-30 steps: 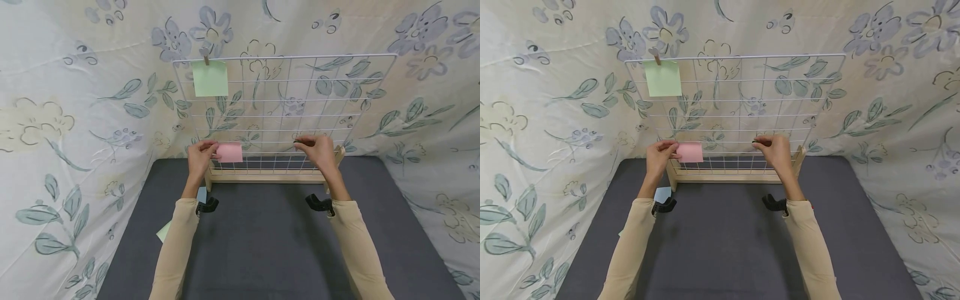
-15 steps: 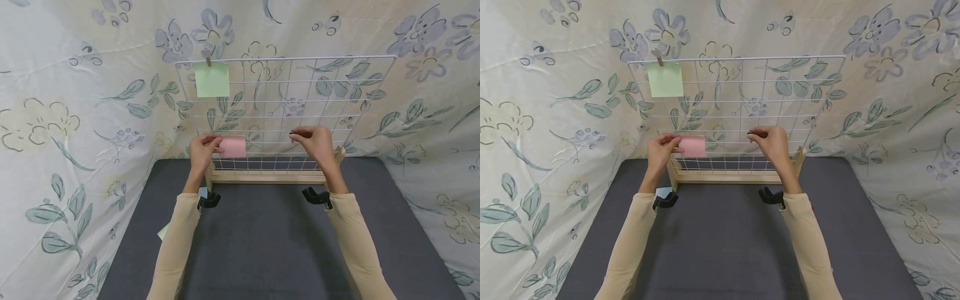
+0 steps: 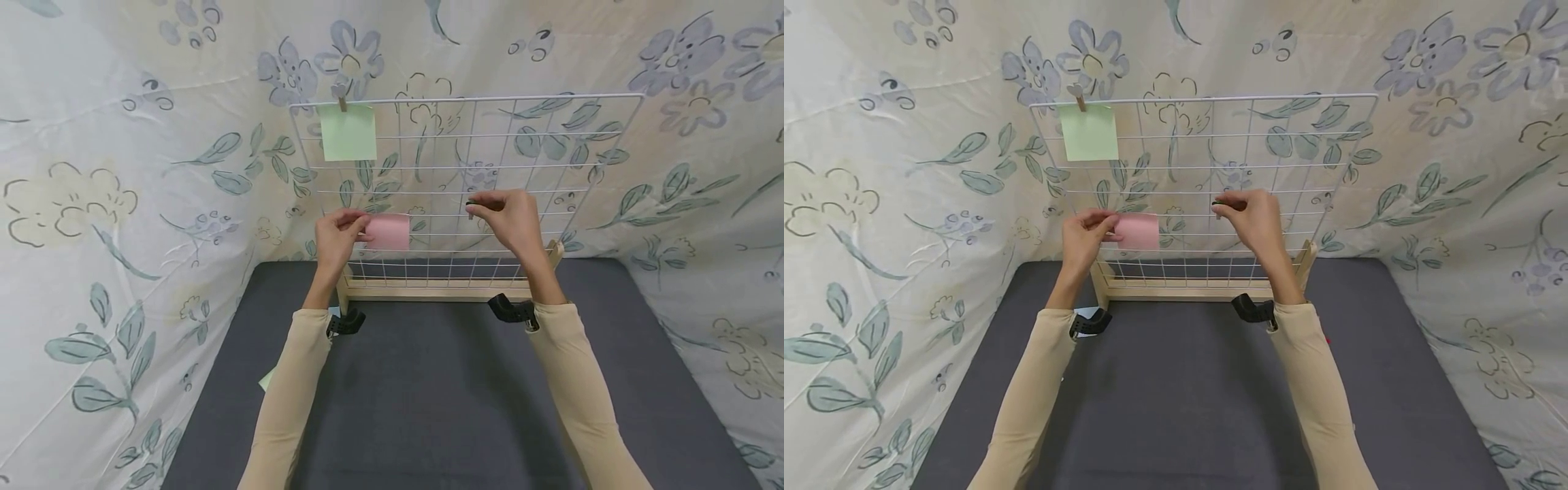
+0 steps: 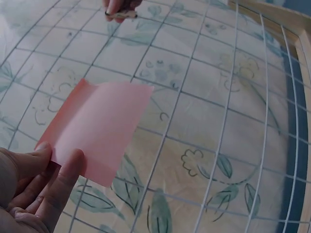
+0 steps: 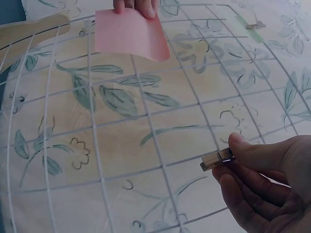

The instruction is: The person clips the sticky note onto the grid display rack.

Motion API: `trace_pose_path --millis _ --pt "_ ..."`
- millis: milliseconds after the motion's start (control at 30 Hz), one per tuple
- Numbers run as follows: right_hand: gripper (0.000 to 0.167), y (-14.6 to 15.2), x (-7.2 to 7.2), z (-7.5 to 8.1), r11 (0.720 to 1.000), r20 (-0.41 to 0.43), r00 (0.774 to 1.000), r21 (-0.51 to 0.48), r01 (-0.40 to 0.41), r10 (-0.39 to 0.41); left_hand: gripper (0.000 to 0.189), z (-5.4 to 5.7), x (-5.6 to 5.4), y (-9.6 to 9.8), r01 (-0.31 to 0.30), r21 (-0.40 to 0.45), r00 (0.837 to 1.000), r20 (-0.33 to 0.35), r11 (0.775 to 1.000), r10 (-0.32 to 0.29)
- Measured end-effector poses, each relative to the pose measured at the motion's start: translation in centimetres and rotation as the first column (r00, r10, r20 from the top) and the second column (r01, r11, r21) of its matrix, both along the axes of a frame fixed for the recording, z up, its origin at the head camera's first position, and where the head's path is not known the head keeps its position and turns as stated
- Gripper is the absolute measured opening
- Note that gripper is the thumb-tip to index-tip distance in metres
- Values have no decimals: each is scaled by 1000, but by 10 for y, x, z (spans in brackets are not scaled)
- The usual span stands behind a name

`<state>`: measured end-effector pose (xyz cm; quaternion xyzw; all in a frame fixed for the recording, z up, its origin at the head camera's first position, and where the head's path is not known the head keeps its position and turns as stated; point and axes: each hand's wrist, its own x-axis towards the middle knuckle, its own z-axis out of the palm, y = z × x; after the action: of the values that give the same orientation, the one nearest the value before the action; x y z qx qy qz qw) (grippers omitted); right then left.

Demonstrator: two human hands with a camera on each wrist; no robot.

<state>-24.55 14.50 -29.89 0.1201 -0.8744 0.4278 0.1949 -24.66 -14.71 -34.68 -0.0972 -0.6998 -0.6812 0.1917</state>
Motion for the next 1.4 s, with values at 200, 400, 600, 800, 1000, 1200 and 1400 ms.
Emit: trace_pose_path --millis 200,400,600,800,1000,1200,1400 --pt "21 -6 0 13 1000 -2 1000 -15 -9 9 20 11 2 5 -1 -26 1000 5 1000 2" --pt "21 -12 -1 28 1000 -11 1000 -16 -8 8 17 37 14 14 -2 -48 1000 -11 999 1" --pt "21 -22 -4 42 998 -38 998 -30 -48 47 15 59 28 23 -8 -80 998 -65 997 3" --pt "20 -28 -4 57 997 -68 996 -45 -62 59 15 64 23 27 -3 -84 993 -117 996 -7" --pt "19 -32 -5 71 997 -118 992 -55 -59 52 14 63 7 31 -11 -91 985 -170 996 -5" --pt "19 -35 -5 82 997 -136 990 -62 -49 40 12 73 5 35 -15 -104 972 -234 994 -10" --pt "19 -36 -7 93 996 -145 989 -72 -49 38 12 86 6 38 -22 -107 967 -255 994 -6"
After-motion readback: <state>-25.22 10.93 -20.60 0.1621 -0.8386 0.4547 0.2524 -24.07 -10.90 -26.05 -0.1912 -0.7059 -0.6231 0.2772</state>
